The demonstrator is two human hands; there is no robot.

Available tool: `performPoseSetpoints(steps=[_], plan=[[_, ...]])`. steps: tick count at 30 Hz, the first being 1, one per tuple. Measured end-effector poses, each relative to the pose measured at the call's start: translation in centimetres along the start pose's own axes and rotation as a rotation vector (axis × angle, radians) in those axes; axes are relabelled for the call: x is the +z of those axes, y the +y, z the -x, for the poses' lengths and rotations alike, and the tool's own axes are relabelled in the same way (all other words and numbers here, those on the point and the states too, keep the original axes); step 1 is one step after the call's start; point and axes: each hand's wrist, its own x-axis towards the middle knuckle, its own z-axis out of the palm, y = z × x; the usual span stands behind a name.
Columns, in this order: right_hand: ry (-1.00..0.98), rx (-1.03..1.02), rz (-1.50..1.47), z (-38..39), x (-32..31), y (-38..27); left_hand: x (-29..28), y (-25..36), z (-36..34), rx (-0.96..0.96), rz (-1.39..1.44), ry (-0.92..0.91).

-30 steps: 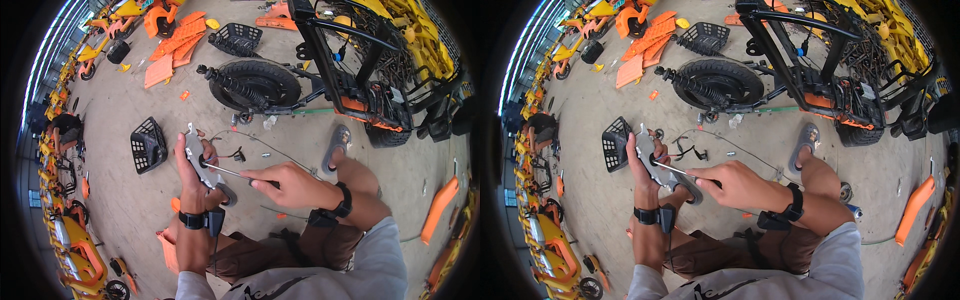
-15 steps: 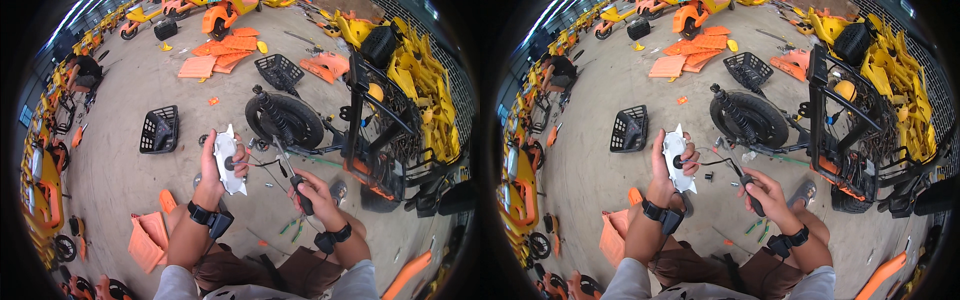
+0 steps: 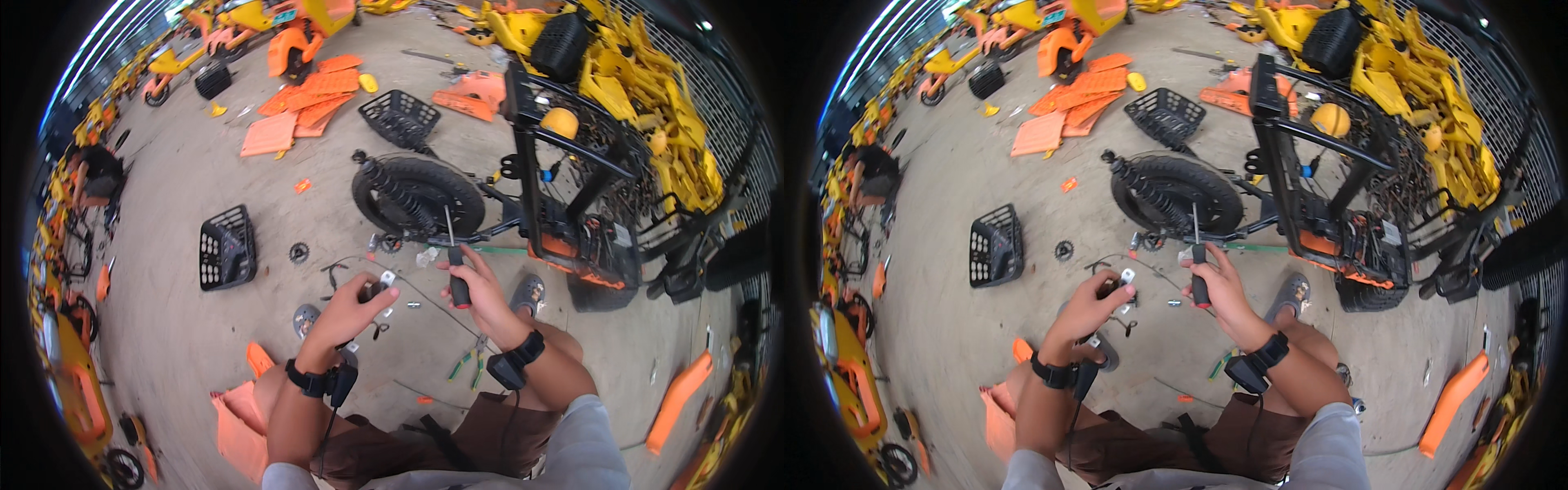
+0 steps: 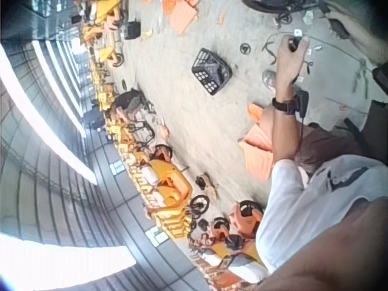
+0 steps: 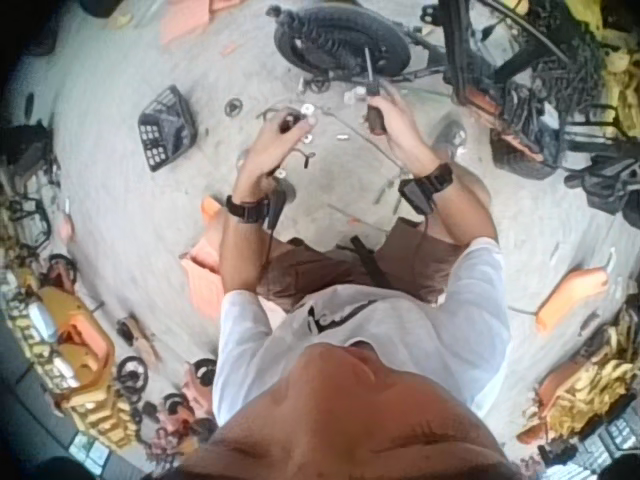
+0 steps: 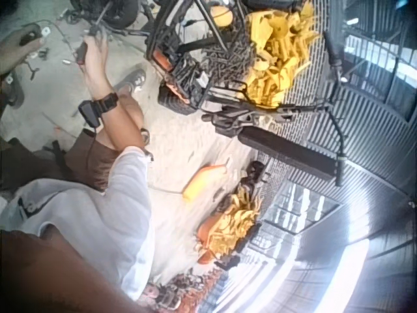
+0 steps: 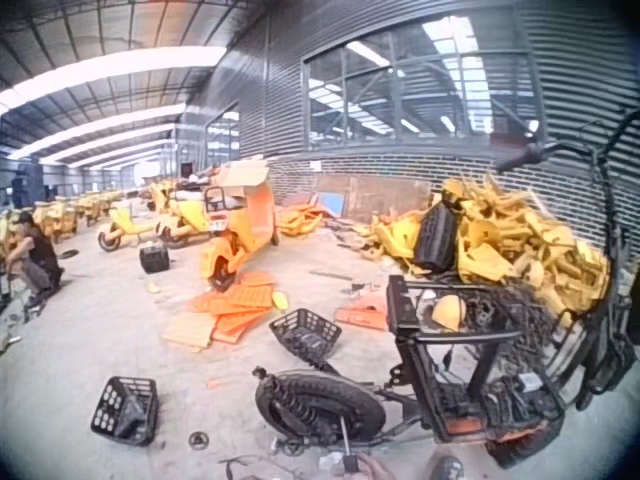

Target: The person holds a plastic motorcycle component and uses a screwdriver to tighten or loosen screws on an internal metal bracket.

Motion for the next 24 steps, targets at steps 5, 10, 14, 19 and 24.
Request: performPoseSetpoints(steps=[5,10,14,19,24], plan=[[0.116,-0.188,-0.052,-1.7,-0.4,0.3,1.1,1.8,0.8,-0.050,-0.291,-0.032],[0.168,-0.454,-0.009,-1.3,-0.1,0.0,2.3,2.2,0.2,0.022,-0.431,-0.089],[0.169,-0.517,-0.034,-1.0,-0.7,0.4,2.8,2.4,-0.2,0.043,-0.524,-0.090],[0.165,-0.447,-0.040,-0.8,-1.7,0.0,3.1,2.1,-0.3,0.035,-0.504,-0.101],[0.150,-0.425,-0.075,-1.0,-2.3,-0.4,3.1,2.6,-0.4,0.034,-0.508,-0.113]])
